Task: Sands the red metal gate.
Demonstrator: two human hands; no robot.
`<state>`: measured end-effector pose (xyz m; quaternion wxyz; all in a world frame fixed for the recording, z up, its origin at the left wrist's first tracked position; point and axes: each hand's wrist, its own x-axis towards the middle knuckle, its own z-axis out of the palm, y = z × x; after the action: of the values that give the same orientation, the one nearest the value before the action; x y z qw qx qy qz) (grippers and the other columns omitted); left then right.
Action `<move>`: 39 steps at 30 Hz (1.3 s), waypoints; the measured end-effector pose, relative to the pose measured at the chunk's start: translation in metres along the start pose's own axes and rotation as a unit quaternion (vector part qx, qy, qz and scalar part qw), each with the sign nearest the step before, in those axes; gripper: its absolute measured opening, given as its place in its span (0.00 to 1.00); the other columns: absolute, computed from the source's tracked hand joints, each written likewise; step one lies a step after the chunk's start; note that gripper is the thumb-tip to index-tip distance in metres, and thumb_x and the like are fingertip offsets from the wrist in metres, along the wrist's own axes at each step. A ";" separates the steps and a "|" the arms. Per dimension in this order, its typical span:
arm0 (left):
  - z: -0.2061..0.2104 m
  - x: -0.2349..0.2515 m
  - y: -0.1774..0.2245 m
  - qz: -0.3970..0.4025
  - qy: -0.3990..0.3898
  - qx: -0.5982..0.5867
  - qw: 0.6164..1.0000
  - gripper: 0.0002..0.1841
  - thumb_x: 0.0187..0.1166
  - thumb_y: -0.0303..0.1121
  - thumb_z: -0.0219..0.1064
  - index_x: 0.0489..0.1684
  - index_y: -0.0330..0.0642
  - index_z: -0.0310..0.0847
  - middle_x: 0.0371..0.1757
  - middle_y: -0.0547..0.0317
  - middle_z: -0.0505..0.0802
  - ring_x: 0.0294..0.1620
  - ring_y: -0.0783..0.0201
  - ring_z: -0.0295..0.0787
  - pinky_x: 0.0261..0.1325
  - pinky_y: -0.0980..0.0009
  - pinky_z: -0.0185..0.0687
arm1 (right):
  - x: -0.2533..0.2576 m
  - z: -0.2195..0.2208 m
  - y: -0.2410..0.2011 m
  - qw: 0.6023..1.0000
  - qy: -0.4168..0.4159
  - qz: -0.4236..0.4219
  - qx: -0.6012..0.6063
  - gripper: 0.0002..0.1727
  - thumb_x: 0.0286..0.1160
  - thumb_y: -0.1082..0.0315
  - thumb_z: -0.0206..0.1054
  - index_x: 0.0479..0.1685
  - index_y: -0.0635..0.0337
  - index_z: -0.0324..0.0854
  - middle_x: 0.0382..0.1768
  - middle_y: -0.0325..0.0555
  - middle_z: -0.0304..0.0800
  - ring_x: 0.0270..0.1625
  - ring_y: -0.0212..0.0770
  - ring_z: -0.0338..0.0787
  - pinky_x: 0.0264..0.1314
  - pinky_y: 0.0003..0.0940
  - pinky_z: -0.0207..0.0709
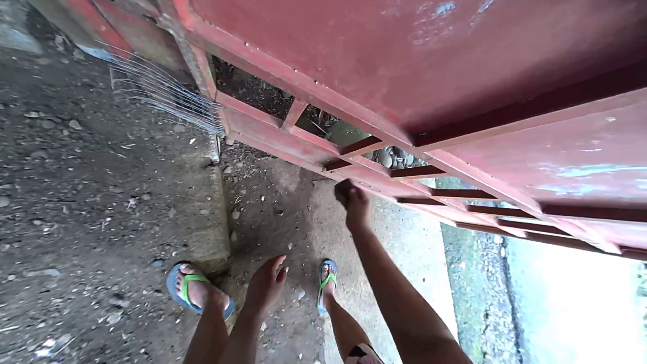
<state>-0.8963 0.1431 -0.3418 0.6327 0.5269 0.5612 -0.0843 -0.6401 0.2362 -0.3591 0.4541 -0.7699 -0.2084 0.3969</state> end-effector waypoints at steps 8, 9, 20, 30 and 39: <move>0.006 -0.005 0.019 0.022 -0.022 0.015 0.999 0.25 0.93 0.39 0.53 0.85 0.40 0.69 0.81 0.44 0.80 0.83 0.50 0.75 0.87 0.52 0.64 | 0.046 0.020 -0.043 0.952 0.058 -0.294 -0.065 0.17 0.82 0.79 0.56 0.64 0.81 0.75 0.56 0.59 0.89 0.58 0.35 0.89 0.68 0.31 0.81; 0.008 -0.006 0.023 0.036 -0.022 0.016 0.999 0.24 0.93 0.39 0.53 0.85 0.40 0.70 0.81 0.44 0.81 0.83 0.50 0.75 0.86 0.51 0.64 | 0.054 0.017 -0.035 0.952 0.038 -0.281 -0.118 0.15 0.81 0.79 0.59 0.62 0.79 0.77 0.54 0.59 0.90 0.57 0.37 0.89 0.66 0.32 0.82; 0.024 -0.027 0.035 0.141 0.169 -0.213 0.952 0.24 0.88 0.34 0.59 0.83 0.38 0.73 0.83 0.42 0.78 0.85 0.50 0.73 0.87 0.54 0.64 | -0.013 -0.058 0.012 0.891 -0.195 -0.162 -0.376 0.25 0.84 0.71 0.61 0.76 0.78 0.71 0.73 0.71 0.80 0.76 0.51 0.82 0.82 0.41 0.71; 0.024 -0.141 -0.260 -0.319 0.588 -0.223 0.709 0.41 0.90 0.49 0.55 0.94 0.30 0.41 0.94 0.26 0.38 0.95 0.28 0.27 0.89 0.27 0.29 | -0.018 -0.085 0.020 0.665 -0.305 -0.195 -0.653 0.22 0.88 0.77 0.48 0.75 0.72 0.77 0.67 0.77 0.83 0.71 0.78 0.82 0.75 0.75 0.64; 0.076 -0.010 -0.275 -0.207 0.150 -0.480 0.839 0.31 0.95 0.45 0.46 0.91 0.34 0.51 0.87 0.33 0.68 0.86 0.43 0.67 0.86 0.47 0.63 | -0.028 -0.091 0.018 0.648 -0.339 -0.132 -0.669 0.21 0.89 0.77 0.49 0.75 0.72 0.77 0.66 0.76 0.84 0.71 0.75 0.83 0.77 0.69 0.67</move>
<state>-1.0450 -0.0376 -0.5056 0.6822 0.0353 0.7155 0.1462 -0.5842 0.1593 -0.3383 -0.2387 -0.6408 -0.6560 0.3194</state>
